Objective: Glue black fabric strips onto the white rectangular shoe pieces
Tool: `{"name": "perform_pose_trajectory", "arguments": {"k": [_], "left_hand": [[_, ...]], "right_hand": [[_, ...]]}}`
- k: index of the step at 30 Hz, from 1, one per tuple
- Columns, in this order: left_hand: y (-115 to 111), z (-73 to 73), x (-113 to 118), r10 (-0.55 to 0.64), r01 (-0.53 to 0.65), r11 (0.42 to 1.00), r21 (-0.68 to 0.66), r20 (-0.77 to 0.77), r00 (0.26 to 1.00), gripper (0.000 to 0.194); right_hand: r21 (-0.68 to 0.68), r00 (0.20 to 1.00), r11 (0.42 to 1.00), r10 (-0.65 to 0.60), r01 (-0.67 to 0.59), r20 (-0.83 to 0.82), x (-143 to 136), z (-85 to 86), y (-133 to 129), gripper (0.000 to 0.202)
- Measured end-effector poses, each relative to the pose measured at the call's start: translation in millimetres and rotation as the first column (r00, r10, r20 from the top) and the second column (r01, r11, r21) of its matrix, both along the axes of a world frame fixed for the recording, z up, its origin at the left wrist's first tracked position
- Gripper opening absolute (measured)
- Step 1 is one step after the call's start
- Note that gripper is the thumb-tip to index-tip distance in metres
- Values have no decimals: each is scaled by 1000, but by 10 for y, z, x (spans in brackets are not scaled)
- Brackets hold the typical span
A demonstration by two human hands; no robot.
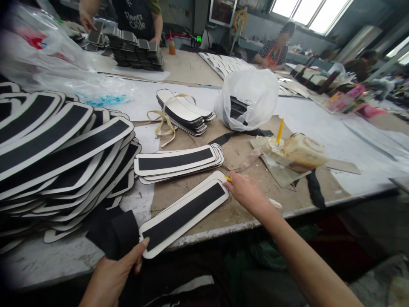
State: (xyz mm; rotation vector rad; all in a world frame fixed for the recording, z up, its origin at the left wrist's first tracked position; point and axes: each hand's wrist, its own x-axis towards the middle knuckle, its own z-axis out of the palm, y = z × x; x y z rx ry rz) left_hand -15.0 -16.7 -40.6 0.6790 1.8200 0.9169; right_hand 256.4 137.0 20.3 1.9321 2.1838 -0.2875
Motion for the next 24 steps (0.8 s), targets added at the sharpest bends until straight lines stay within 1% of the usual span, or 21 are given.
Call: {"name": "perform_pose_trajectory", "arguments": {"k": [2, 5, 9, 13, 15, 17, 19, 21, 24], "left_hand": [[0, 22, -10, -11, 11, 1000, 11, 21, 1000, 51], [-5, 71, -32, -5, 2, 1000, 28, 104, 995, 48], [-18, 121, -64, 17, -27, 999, 39, 244, 970, 43], [-41, 134, -84, 56, -73, 996, 43, 306, 950, 43], [-61, 136, -89, 69, -94, 994, 59, 326, 943, 43], [-87, 140, -95, 86, -122, 990, 77, 361, 928, 39], [-112, 149, -105, 118, -163, 984, 78, 407, 906, 32], [-137, 170, -120, 141, -188, 980, 71, 422, 895, 28], [-176, 231, -148, 180, -232, 971, 64, 447, 876, 22]], "right_hand": [[24, 994, 999, -30, 33, -108, 49, -2, -45, 23], [6, 963, 996, -87, 92, -255, 71, -42, -105, 22], [-78, 921, 988, -153, 133, -357, 57, -131, -165, 26], [-172, 865, 974, -214, 150, -454, 53, -178, -226, 35], [-231, 799, 956, -279, 180, -532, 54, -168, -271, 37], [-305, 680, 927, -368, 216, -634, 54, -143, -322, 36], [-375, 559, 897, -439, 233, -703, 50, -117, -372, 37], [-425, 502, 878, -475, 219, -722, 41, -99, -418, 40], [-474, 477, 857, -509, 202, -716, 23, -92, -491, 42]]}}
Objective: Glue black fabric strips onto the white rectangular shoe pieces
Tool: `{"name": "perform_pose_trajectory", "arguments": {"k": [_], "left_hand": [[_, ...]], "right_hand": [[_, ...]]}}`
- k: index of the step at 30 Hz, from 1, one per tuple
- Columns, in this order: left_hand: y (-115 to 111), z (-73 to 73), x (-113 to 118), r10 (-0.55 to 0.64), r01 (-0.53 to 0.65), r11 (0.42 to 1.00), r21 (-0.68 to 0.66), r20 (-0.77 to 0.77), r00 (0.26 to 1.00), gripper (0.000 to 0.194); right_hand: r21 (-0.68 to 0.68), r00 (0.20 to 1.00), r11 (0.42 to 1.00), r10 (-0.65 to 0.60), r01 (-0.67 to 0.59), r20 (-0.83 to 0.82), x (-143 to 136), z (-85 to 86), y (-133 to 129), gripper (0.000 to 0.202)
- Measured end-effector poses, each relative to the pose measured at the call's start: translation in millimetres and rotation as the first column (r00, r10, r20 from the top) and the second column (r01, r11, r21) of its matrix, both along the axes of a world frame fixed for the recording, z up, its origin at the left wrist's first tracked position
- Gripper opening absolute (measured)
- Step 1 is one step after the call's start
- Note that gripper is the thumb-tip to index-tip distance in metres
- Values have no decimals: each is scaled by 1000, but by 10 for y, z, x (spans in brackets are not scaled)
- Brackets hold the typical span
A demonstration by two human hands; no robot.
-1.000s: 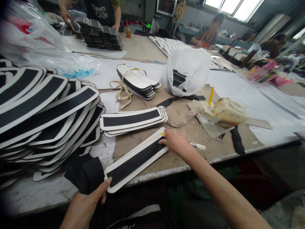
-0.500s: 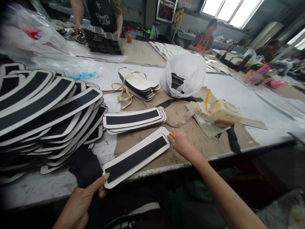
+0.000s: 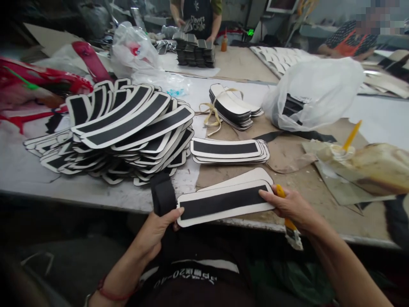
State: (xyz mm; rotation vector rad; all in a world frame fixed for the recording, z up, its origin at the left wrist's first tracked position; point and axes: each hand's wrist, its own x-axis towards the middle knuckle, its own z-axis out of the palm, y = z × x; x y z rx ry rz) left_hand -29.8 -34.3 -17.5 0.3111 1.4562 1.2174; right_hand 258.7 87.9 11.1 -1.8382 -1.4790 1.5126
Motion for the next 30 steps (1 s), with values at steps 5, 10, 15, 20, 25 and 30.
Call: {"name": "perform_pose_trajectory", "arguments": {"k": [5, 10, 15, 20, 25, 30], "left_hand": [[-60, 81, -67, -24, 20, 999, 43, 94, 995, 26], [-98, 92, -119, -12, 4, 997, 82, 101, 995, 27], [-124, 107, -132, 14, -31, 999, 43, 353, 935, 34], [-96, 108, -172, 14, -38, 997, 66, 331, 944, 30], [-28, 125, -190, -21, -1, 993, 121, 181, 983, 25], [56, 126, -178, -33, 25, 995, 98, 82, 996, 28]], "right_hand": [[-34, 997, 999, -31, 28, -71, 9, -4, -129, 40], [-60, 984, 996, -69, 60, -166, 32, 0, -265, 37], [-66, 917, 993, -116, 99, -381, 7, -95, -386, 37], [-82, 894, 991, -127, 101, -430, -7, -146, -402, 35], [-64, 903, 991, -131, 115, -409, -26, -97, -345, 34], [-11, 924, 993, -114, 118, -365, -74, -97, -301, 35]]}}
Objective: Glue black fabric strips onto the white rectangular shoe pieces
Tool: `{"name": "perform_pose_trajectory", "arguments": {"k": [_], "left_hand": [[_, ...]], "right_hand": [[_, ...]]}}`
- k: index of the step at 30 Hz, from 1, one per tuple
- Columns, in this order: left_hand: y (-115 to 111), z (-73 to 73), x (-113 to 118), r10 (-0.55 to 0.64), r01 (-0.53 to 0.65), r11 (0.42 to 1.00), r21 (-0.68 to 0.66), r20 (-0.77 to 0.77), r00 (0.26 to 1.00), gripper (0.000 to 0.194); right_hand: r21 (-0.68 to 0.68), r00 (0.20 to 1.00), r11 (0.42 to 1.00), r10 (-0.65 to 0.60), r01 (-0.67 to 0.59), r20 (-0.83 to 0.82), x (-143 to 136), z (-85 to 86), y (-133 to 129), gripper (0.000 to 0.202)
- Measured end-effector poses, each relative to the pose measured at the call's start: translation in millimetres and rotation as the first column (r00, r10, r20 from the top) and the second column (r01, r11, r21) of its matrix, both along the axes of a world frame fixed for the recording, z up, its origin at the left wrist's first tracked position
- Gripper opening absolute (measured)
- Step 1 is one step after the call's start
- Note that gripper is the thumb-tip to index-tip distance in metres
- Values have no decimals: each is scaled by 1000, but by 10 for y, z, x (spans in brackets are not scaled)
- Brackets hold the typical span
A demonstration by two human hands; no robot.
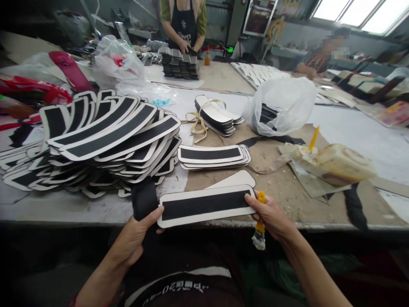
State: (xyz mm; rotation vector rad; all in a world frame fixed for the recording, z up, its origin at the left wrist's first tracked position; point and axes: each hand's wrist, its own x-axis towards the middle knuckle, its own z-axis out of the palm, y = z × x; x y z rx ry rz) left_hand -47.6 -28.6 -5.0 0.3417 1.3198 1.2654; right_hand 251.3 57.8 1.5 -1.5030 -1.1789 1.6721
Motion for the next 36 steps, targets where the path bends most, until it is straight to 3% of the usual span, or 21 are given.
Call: {"name": "perform_pose_trajectory", "arguments": {"k": [6, 10, 18, 27, 32, 36], "left_hand": [[89, 36, 33, 46, -48, 998, -43, -66, 997, 45], [123, 83, 60, 102, -105, 993, -51, -61, 993, 46], [132, 137, 58, 112, -113, 989, -94, -5, 994, 55], [172, 127, -2, 102, -83, 987, -141, 130, 986, 51], [337, 277, 0, 111, -97, 990, -106, 135, 985, 38], [601, 463, 13, 109, -115, 992, 48, 107, 988, 30]], "right_hand": [[40, 986, 998, 48, -55, 162, -23, 17, 66, 39], [40, 975, 997, 62, -72, 215, -33, 47, 108, 41], [50, 981, 995, 73, -83, 178, -11, 36, 125, 41], [47, 995, 994, 96, -98, 38, 36, 93, 177, 38], [100, 992, 987, 128, -125, -22, 23, 179, 383, 36], [190, 991, 972, 136, -135, 12, -34, 398, 744, 40]]}}
